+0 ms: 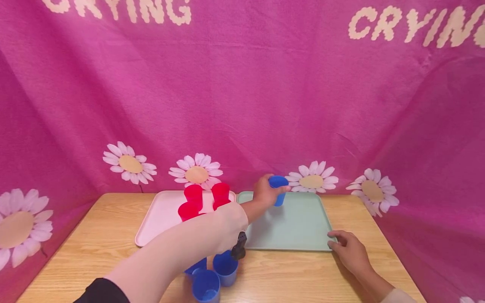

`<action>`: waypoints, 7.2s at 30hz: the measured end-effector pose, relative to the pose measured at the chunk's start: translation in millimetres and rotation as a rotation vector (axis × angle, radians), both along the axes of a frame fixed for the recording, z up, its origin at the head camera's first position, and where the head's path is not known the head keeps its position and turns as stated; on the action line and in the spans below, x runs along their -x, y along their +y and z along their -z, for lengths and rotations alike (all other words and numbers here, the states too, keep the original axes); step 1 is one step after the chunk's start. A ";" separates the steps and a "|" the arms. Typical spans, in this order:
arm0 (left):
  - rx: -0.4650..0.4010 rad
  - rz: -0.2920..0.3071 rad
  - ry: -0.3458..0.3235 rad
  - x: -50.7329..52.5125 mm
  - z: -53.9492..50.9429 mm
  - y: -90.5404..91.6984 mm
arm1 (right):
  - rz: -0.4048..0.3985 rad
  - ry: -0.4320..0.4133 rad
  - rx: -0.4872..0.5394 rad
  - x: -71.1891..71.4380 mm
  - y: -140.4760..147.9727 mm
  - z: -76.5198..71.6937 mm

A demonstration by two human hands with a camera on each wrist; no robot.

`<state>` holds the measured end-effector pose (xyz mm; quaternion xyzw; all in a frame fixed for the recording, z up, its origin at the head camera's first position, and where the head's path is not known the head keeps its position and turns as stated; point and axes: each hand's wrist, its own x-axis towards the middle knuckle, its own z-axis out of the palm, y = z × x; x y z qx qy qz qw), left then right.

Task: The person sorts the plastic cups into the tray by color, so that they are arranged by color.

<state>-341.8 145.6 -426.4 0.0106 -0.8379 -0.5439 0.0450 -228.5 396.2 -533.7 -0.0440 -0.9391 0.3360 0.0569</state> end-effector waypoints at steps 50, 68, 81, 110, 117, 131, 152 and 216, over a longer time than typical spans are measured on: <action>0.039 0.172 -0.041 -4.6 5.3 -19.1 | 0.033 -0.059 0.036 3.6 -0.8 -1.6; -0.043 0.434 0.066 -40.5 -25.4 -88.9 | 0.037 -0.071 0.041 4.3 1.6 3.0; -0.123 0.527 0.059 -52.9 -29.9 -161.0 | 0.031 -0.081 0.029 6.7 2.3 3.8; -0.061 0.424 0.031 -101.2 -0.7 -278.6 | 0.033 -0.081 0.029 5.2 0.2 -3.2; -0.037 0.453 0.000 -108.7 10.3 -300.6 | 0.028 -0.061 0.014 5.1 0.5 -3.1; -0.068 0.582 -0.068 -110.2 42.9 -326.3 | 0.030 -0.035 -0.007 2.9 1.0 1.8; -0.082 0.631 -0.163 -111.4 50.7 -330.0 | 0.035 -0.072 0.025 4.7 1.0 -1.3; 0.035 0.792 -0.129 -65.0 -43.3 -198.0 | 0.032 -0.090 0.062 7.2 0.4 -1.2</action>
